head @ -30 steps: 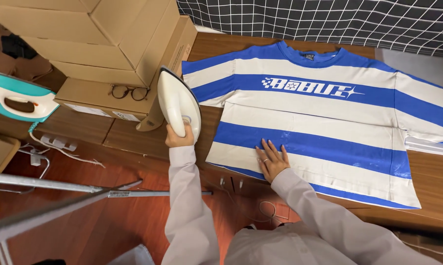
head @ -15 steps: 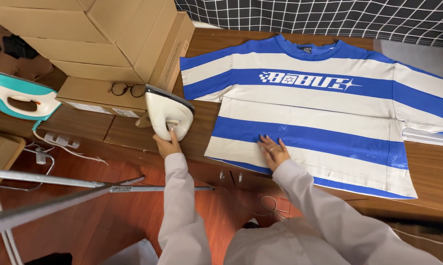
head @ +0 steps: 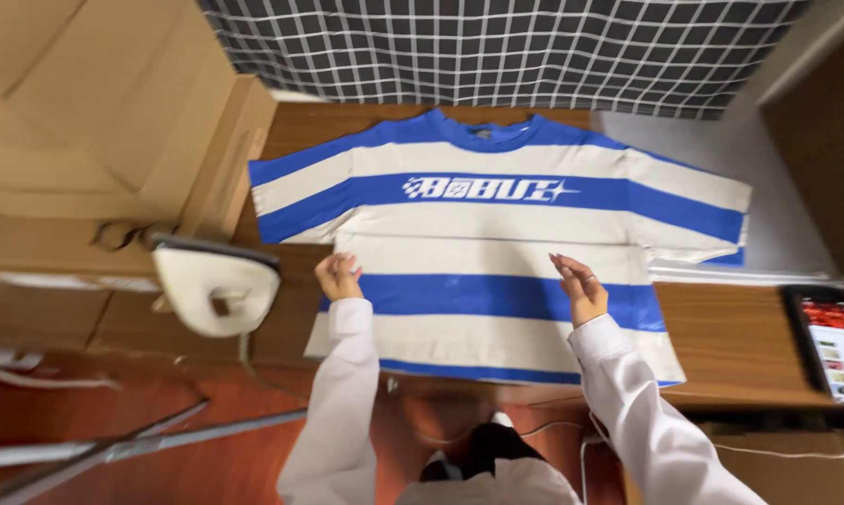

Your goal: A person irons a blue and white striped t-shirt on a wooden desk and then folds it neatly.

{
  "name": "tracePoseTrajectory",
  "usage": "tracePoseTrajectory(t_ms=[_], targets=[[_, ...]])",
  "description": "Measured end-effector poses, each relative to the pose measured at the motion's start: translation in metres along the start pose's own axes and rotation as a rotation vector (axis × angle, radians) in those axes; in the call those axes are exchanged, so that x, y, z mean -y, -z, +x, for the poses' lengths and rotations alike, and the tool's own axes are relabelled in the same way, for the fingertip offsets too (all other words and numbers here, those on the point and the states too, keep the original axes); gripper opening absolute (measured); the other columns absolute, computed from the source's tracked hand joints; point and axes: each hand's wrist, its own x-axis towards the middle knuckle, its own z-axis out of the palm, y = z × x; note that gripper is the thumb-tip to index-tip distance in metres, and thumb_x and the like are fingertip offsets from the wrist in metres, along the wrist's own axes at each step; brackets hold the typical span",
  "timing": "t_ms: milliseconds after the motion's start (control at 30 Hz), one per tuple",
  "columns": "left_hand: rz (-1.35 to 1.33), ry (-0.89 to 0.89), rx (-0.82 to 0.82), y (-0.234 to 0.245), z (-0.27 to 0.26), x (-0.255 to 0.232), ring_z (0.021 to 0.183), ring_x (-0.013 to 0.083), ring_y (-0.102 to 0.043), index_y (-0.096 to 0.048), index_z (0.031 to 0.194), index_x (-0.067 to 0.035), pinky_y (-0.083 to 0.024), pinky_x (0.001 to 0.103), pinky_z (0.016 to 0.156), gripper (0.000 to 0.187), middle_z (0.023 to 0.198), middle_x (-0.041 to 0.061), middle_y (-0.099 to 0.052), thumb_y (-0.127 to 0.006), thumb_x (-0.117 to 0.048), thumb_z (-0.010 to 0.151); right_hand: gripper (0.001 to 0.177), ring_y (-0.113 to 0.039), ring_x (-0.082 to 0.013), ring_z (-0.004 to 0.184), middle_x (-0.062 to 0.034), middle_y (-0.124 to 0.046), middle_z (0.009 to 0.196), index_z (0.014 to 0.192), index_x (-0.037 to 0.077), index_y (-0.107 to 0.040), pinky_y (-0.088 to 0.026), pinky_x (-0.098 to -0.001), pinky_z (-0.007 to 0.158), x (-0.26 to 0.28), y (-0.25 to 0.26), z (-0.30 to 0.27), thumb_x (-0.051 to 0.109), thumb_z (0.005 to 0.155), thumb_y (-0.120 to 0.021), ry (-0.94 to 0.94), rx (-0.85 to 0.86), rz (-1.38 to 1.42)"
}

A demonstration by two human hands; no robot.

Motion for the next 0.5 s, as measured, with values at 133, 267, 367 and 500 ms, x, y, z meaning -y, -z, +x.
tracePoseTrajectory(t_ms=[133,267,367,500], targets=[[0.149,0.324,0.391,-0.065,0.036,0.023,0.079,0.0303,-0.062,-0.050,0.093,-0.014,-0.051,0.044,0.067,0.022,0.084,0.013,-0.061,-0.063,-0.022,0.078,0.018,-0.052,-0.0254,0.107,-0.0146,-0.060,0.103,0.103,0.004,-0.058,-0.040,-0.0392,0.089,0.024,0.028,0.067,0.012,0.089,-0.051,0.131,-0.012,-0.084],[0.322,0.295,0.513,-0.131,0.072,0.042,0.079,0.0238,-0.063,-0.057,0.085,-0.019,-0.052,0.040,0.064,0.019,0.082,0.008,-0.064,-0.070,-0.024,0.072,0.015,-0.052,-0.0265,0.109,-0.0094,-0.061,0.104,0.102,0.013,-0.060,-0.039,-0.0388,0.091,0.040,0.047,0.136,0.018,0.089,-0.053,0.114,0.009,-0.260],[0.755,0.050,0.506,-0.163,0.095,0.062,0.071,0.0186,-0.064,-0.063,0.083,-0.024,-0.056,0.028,0.055,0.017,0.081,0.001,-0.065,-0.069,-0.028,0.068,0.018,-0.055,-0.0259,0.100,-0.0031,-0.062,0.102,0.103,0.021,-0.062,-0.042,-0.0393,0.089,0.023,0.057,0.186,0.020,0.087,-0.056,0.144,0.021,-0.556],[1.045,-0.325,0.622,-0.206,0.112,0.078,0.093,0.0216,-0.058,-0.060,0.089,-0.022,-0.049,0.033,0.081,0.020,0.098,0.000,-0.054,-0.067,-0.027,0.071,0.027,-0.056,-0.0256,0.100,-0.0007,-0.060,0.108,0.106,0.022,-0.060,-0.044,-0.0393,0.089,-0.020,0.065,0.260,0.026,0.079,-0.061,0.353,0.154,-0.947]])
